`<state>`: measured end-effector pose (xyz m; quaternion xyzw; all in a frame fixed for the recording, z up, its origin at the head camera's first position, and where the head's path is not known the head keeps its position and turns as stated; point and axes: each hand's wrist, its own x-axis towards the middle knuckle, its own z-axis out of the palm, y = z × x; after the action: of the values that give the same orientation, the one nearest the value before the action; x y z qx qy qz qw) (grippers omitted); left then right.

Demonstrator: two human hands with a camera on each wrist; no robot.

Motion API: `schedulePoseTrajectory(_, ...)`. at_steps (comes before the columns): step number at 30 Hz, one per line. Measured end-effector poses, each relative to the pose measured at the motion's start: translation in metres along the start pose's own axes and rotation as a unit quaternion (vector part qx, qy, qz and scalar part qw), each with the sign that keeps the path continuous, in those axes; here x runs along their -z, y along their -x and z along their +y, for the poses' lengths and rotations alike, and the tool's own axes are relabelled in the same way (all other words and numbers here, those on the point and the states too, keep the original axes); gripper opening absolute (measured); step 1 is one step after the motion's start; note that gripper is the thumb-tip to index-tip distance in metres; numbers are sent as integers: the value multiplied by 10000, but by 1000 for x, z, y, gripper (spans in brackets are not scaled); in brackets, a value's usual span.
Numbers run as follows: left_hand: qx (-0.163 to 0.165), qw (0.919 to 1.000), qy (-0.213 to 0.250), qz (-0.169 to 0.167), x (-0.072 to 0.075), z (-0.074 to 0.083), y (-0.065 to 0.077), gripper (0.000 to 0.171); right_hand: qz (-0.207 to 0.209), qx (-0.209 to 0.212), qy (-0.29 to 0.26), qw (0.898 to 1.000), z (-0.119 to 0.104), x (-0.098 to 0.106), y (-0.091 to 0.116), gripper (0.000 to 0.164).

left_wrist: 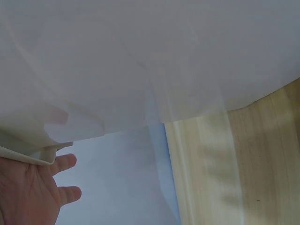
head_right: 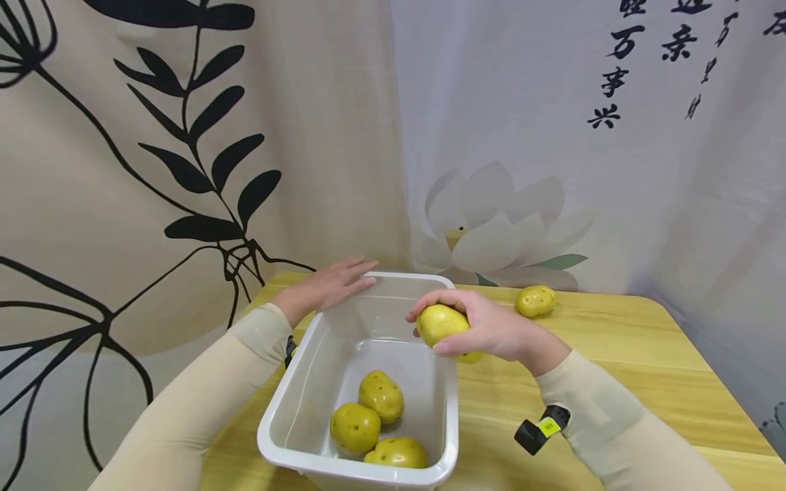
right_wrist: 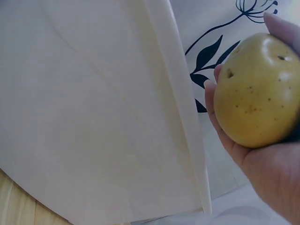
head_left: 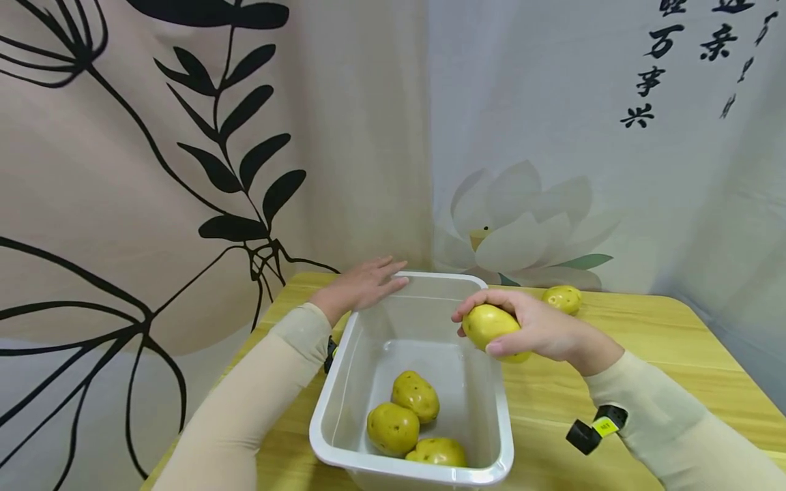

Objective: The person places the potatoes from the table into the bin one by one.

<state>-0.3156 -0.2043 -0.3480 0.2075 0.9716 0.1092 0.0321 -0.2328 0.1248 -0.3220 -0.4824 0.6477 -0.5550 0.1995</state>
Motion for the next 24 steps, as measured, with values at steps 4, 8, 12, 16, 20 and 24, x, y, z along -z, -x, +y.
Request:
schedulePoseTrajectory(4, 11, 10000, -16, -40, 0, 0, -1, 68, -172, -237, 168, 9994, -1, -3, -6, 44)
schedulePoseTrajectory(8, 85, 9999, -18, -56, -1, 0, -2, 70, -441, -436, 151, 9980, -1, -6, -12, 45)
schedulePoseTrajectory(12, 153, 9999, 5, -52, -2, 0, -2, 70, -747, -510, 265, 9956, 0, -8, -20, 45)
schedulePoseTrajectory(16, 167, 9998, 6, -50, -2, 1, -2, 70, -927, -573, 288, 9936, 3, -11, -26, 44)
schedulePoseTrajectory(20, 182, 9998, -39, -83, -2, 2, -2, 70, -1026, -638, 169, 9925, 6, -14, -31, 43)
schedulePoseTrajectory(24, 165, 9998, -80, -31, -1, 1, -2, 70, -1124, -706, 94, 9911, 9, -18, -37, 43)
